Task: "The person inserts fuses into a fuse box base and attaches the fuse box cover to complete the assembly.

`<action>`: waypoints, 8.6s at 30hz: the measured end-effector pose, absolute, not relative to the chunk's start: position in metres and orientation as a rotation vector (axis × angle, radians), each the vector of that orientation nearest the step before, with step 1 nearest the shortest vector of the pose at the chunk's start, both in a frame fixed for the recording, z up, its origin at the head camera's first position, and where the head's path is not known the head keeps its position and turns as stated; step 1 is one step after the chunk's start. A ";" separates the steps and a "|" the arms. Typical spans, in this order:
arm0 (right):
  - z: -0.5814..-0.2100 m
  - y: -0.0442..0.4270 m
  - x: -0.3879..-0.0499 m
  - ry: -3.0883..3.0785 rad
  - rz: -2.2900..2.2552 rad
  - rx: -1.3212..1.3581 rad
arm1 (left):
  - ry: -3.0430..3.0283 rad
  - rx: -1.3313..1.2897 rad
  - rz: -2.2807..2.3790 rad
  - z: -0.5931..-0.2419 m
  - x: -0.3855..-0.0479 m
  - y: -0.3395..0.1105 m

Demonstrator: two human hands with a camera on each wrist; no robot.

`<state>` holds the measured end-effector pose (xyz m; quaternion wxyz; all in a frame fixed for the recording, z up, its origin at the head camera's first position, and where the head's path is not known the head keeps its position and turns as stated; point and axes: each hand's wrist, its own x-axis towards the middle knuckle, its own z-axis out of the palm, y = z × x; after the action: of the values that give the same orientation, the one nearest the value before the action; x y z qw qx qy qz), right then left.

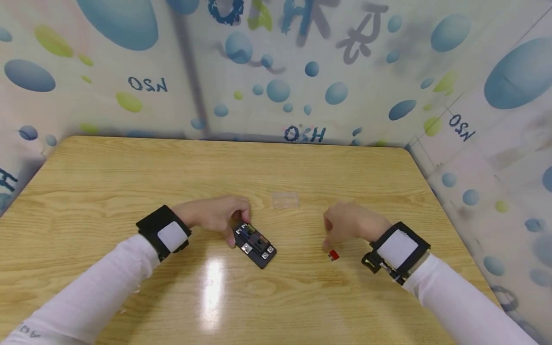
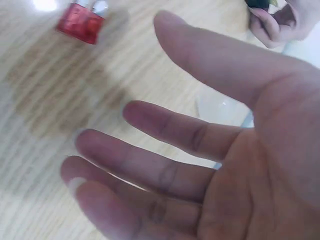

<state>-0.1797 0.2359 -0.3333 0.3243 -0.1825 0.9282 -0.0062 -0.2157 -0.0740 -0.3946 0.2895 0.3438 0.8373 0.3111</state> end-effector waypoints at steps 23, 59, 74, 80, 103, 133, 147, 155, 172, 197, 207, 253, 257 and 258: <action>-0.352 0.232 -0.167 2.475 0.056 -0.550 | 2.226 0.922 0.845 -0.396 -0.216 -0.074; -0.351 0.252 -0.191 2.543 -0.183 -0.600 | 2.211 0.918 0.852 -0.395 -0.216 -0.074; -0.351 0.254 -0.190 2.522 -0.267 -0.859 | 2.212 0.912 0.847 -0.396 -0.216 -0.075; -0.349 0.256 -0.189 2.445 -0.312 -0.781 | 2.207 0.917 0.855 -0.397 -0.216 -0.075; -0.319 0.218 -0.185 2.697 -0.333 -1.012 | 2.203 0.916 0.854 -0.395 -0.216 -0.075; -0.312 0.137 -0.164 2.881 -0.187 -1.153 | 2.209 0.958 0.839 -0.395 -0.217 -0.075; -0.331 0.118 -0.157 2.792 -0.181 -1.185 | 2.215 0.968 0.843 -0.396 -0.219 -0.075; -0.336 0.115 -0.154 2.637 -0.335 -1.004 | 2.209 0.971 0.849 -0.396 -0.218 -0.075; -0.339 0.118 -0.154 2.601 -0.436 -0.928 | 2.214 0.955 0.840 -0.396 -0.219 -0.075; -0.348 0.113 -0.139 2.653 -0.544 -0.753 | 2.196 0.924 0.859 -0.396 -0.219 -0.073; -0.352 0.110 -0.132 2.701 -0.613 -0.656 | 2.201 0.936 0.854 -0.396 -0.218 -0.074; -0.361 0.097 -0.123 2.851 -0.196 -0.737 | 2.199 0.937 0.844 -0.392 -0.217 -0.074; -0.362 0.099 -0.125 2.819 -0.319 -0.722 | 2.201 0.940 0.843 -0.392 -0.217 -0.075; -0.362 0.100 -0.126 2.801 -0.374 -0.707 | 2.201 0.948 0.844 -0.392 -0.217 -0.075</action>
<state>-0.1261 0.1001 -0.3621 0.1143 -0.2412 0.9553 -0.1275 -0.2171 -0.0750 -0.3925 0.2961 0.3564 0.8274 0.3173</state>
